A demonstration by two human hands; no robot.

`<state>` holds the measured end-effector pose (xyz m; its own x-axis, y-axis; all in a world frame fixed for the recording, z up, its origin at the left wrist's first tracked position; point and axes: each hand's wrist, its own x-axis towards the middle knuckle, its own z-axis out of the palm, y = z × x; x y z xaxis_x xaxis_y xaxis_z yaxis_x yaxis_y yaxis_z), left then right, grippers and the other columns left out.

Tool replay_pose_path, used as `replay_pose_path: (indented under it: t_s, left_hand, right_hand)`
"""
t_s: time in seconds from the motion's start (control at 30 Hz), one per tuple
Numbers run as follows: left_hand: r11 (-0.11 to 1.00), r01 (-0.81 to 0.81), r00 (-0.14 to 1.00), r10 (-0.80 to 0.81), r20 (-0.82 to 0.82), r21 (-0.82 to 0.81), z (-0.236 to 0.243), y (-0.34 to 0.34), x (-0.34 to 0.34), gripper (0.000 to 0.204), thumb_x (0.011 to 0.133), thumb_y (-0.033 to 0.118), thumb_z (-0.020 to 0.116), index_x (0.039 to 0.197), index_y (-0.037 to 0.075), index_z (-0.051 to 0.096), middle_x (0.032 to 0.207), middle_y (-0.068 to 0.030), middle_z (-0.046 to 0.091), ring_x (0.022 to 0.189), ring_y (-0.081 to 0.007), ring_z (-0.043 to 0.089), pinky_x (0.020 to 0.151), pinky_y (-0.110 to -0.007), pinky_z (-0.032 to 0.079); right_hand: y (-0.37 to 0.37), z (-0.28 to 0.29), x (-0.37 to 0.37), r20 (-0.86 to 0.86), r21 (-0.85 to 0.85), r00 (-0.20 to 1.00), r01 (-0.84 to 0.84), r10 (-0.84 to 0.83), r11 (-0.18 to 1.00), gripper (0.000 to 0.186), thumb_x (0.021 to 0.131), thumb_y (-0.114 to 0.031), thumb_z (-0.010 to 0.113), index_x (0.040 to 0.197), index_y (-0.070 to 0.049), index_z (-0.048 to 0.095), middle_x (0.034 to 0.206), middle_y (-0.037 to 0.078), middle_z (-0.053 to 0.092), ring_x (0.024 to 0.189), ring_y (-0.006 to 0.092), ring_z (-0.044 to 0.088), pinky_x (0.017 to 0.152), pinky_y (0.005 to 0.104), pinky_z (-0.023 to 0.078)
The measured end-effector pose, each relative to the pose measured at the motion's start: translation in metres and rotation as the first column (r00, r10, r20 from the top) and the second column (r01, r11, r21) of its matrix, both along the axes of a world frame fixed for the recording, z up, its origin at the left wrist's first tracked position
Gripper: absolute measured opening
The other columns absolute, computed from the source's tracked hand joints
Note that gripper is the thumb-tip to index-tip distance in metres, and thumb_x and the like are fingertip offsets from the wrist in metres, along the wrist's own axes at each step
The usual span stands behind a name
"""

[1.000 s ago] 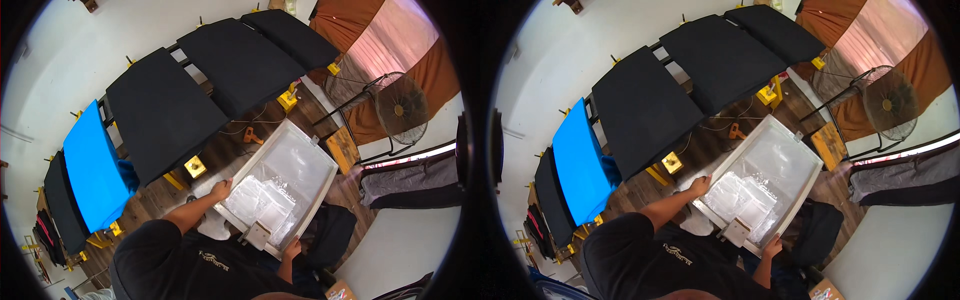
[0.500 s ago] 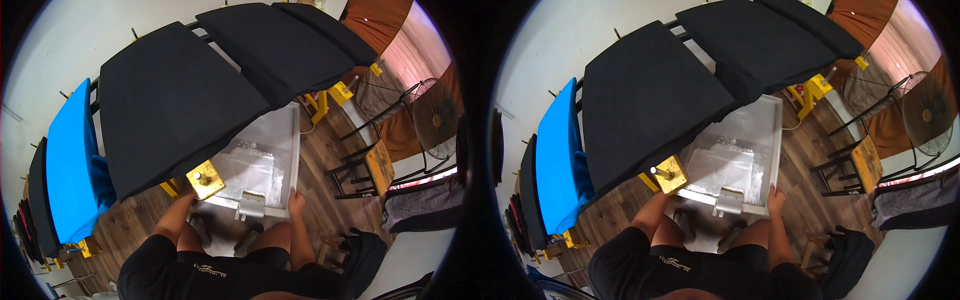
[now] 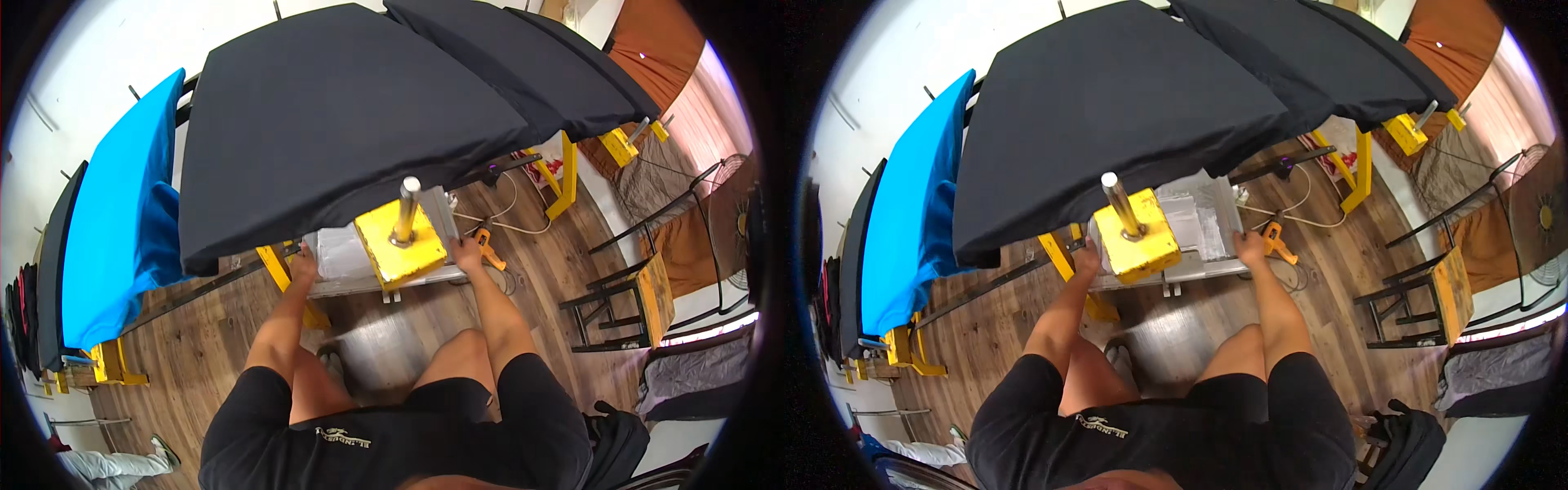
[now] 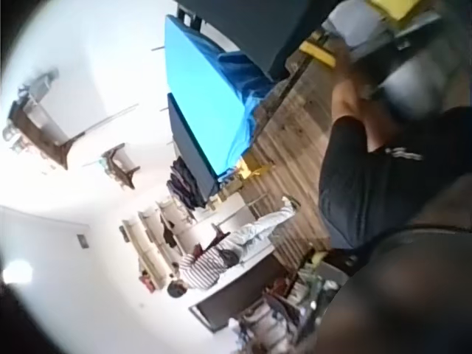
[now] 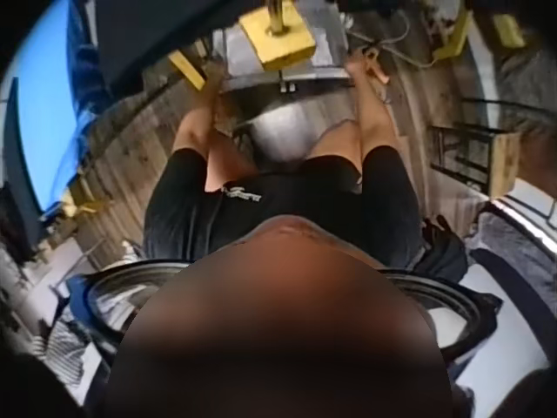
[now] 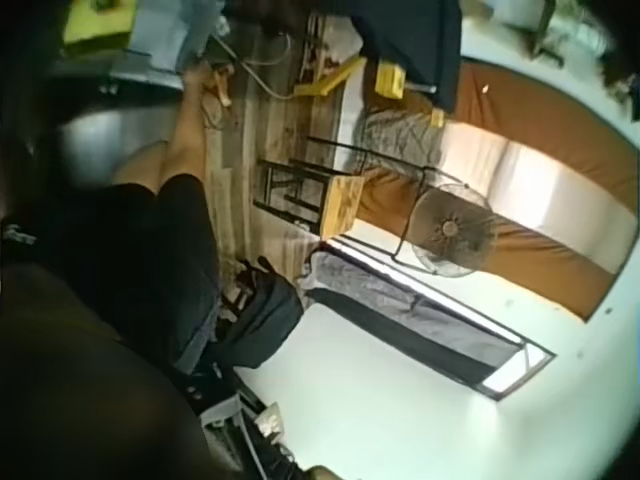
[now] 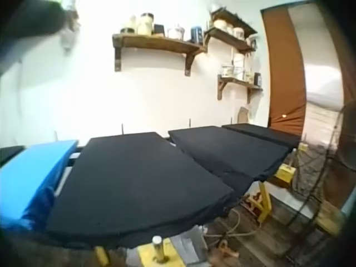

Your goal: The recorder is applying ink to black shirts using a screen printing frame and a squeegee across multiple printing stations.

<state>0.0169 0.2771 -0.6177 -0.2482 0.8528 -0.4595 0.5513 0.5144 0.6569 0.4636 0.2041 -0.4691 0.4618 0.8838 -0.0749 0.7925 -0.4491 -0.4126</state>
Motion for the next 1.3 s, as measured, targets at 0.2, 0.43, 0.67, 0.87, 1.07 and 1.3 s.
replay_pose_path:
  t_s: [0.2, 0.43, 0.67, 0.87, 1.07, 1.3]
  left_hand:
    - [0.964, -0.189, 0.982, 0.187, -0.028, -0.184, 0.01, 0.013, -0.06, 0.078, 0.107, 0.057, 0.031, 0.12, -0.011, 0.066, 0.128, -0.0331, 0.063, 0.123, -0.0484, 0.058, 0.105, -0.049, 0.047]
    - [0.936, -0.25, 0.958, 0.275, 0.075, -0.247, 0.016, 0.021, -0.016, 0.079, 0.106, 0.059, 0.033, 0.126, -0.011, 0.063, 0.134, -0.0328, 0.06, 0.126, -0.0473, 0.057, 0.105, -0.048, 0.046]
    - [0.958, -0.078, 0.873, 0.2, 0.444, -0.278, -0.043, 0.021, -0.056, 0.078, 0.107, 0.057, 0.03, 0.126, -0.011, 0.062, 0.133, -0.0317, 0.06, 0.127, -0.0457, 0.057, 0.106, -0.046, 0.046]
    - [0.909, -0.331, 0.938, 0.346, 0.016, -0.253, -0.101, 0.058, -0.04, 0.077, 0.107, 0.057, 0.03, 0.122, -0.011, 0.064, 0.127, -0.0311, 0.064, 0.123, -0.0461, 0.06, 0.104, -0.048, 0.048]
    - [0.898, -0.312, 0.919, 0.368, 0.14, -0.309, -0.097, 0.081, -0.026, 0.079, 0.106, 0.059, 0.03, 0.128, -0.01, 0.06, 0.133, -0.0301, 0.061, 0.126, -0.0454, 0.058, 0.105, -0.048, 0.048]
    - [0.977, -0.01, 0.84, 0.124, 0.529, -0.213, -0.154, 0.09, -0.013, 0.072, 0.107, 0.053, 0.032, 0.135, -0.008, 0.057, 0.138, -0.0283, 0.059, 0.126, -0.0433, 0.059, 0.104, -0.048, 0.049]
  right_hand:
    - [0.072, -0.01, -0.05, -0.078, -0.212, 0.948, -0.318, 0.309, 0.924, 0.065, 0.087, -0.051, 0.067, 0.121, 0.004, 0.066, 0.115, 0.033, 0.067, 0.114, 0.0463, 0.063, 0.1, 0.0498, 0.049]
    - [0.073, -0.031, 0.0, 0.107, -0.219, 0.921, -0.344, 0.373, 0.913, 0.077, 0.082, -0.051, 0.072, 0.132, 0.006, 0.057, 0.127, 0.031, 0.063, 0.122, 0.0455, 0.059, 0.105, 0.0469, 0.047]
    - [0.061, -0.001, -0.05, 0.056, -0.004, 0.969, -0.242, 0.242, 0.97, 0.07, 0.086, -0.037, 0.072, 0.14, 0.002, 0.051, 0.134, 0.029, 0.06, 0.124, 0.045, 0.057, 0.106, 0.0486, 0.046]
    - [-0.004, 0.047, -0.132, 0.037, 0.552, 0.924, -0.337, 0.381, 0.763, 0.048, 0.091, -0.021, 0.072, 0.131, 0.001, 0.056, 0.121, 0.021, 0.063, 0.112, 0.0398, 0.061, 0.098, 0.0445, 0.048]
    - [-0.04, 0.237, -0.199, 0.001, 0.947, 0.917, -0.129, 0.398, 0.296, 0.029, 0.102, -0.023, 0.056, 0.12, 0.0, 0.056, 0.122, 0.014, 0.055, 0.102, 0.019, 0.054, 0.092, 0.0338, 0.046]
    - [-0.021, 0.316, -0.302, 0.487, 0.743, 0.685, -0.651, 0.542, 0.154, 0.05, 0.103, -0.054, 0.05, 0.114, -0.007, 0.066, 0.125, 0.023, 0.059, 0.118, 0.0402, 0.063, 0.1, 0.0519, 0.051]
